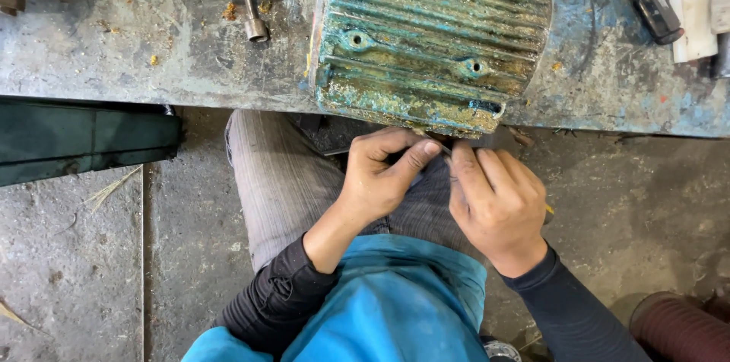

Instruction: A person uses a screwdriver to pry and clean the internal housing of an electric motor on a workbench.

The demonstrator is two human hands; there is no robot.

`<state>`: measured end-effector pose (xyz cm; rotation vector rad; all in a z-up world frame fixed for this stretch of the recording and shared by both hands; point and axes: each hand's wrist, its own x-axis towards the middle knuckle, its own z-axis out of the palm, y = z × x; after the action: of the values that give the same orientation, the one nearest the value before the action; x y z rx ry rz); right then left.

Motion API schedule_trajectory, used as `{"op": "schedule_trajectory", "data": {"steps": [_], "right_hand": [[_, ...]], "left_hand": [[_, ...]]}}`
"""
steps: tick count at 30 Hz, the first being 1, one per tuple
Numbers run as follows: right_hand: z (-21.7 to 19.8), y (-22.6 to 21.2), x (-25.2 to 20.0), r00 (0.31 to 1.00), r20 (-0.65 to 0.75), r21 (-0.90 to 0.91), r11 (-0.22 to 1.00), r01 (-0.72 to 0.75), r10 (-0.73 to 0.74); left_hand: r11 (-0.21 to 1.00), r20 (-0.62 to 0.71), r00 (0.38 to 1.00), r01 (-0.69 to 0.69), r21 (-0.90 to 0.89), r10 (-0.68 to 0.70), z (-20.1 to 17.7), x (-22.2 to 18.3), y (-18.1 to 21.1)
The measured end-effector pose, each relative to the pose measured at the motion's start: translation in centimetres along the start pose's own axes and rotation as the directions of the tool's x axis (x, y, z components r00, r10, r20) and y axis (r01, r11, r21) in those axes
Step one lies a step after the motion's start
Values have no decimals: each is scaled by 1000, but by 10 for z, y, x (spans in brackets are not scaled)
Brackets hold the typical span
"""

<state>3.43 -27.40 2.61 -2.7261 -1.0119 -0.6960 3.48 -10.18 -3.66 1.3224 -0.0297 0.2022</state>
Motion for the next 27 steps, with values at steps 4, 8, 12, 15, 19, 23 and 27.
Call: {"op": "schedule_trajectory", "data": {"steps": [4, 8, 12, 15, 19, 23, 27], "right_hand": [[0, -11, 7, 1000, 4, -62, 998, 3, -2], [9, -18, 2, 998, 8, 21, 997, -69, 69], [16, -36, 13, 989, -12, 105, 984, -147, 149], [25, -38, 6, 986, -50, 69, 986, -154, 158], [22, -41, 7, 980, -24, 40, 980, -195, 196], [13, -44, 20, 966, 33, 184, 948, -258, 257], [5, -47, 34, 965, 63, 208, 943, -260, 253]], "left_hand": [[1000, 11, 1000, -23, 12, 23, -10, 3, -1], [999, -20, 999, -34, 36, 35, -13, 1, 8], [990, -17, 998, -51, 133, 53, -29, 6, 17], [984, -12, 997, -69, 162, 72, -33, 7, 27], [987, -34, 997, -67, 143, 73, -30, 10, 40], [984, -24, 998, -51, 171, 56, -32, 11, 38], [986, -35, 998, -39, 164, 45, -34, 12, 35]]}}
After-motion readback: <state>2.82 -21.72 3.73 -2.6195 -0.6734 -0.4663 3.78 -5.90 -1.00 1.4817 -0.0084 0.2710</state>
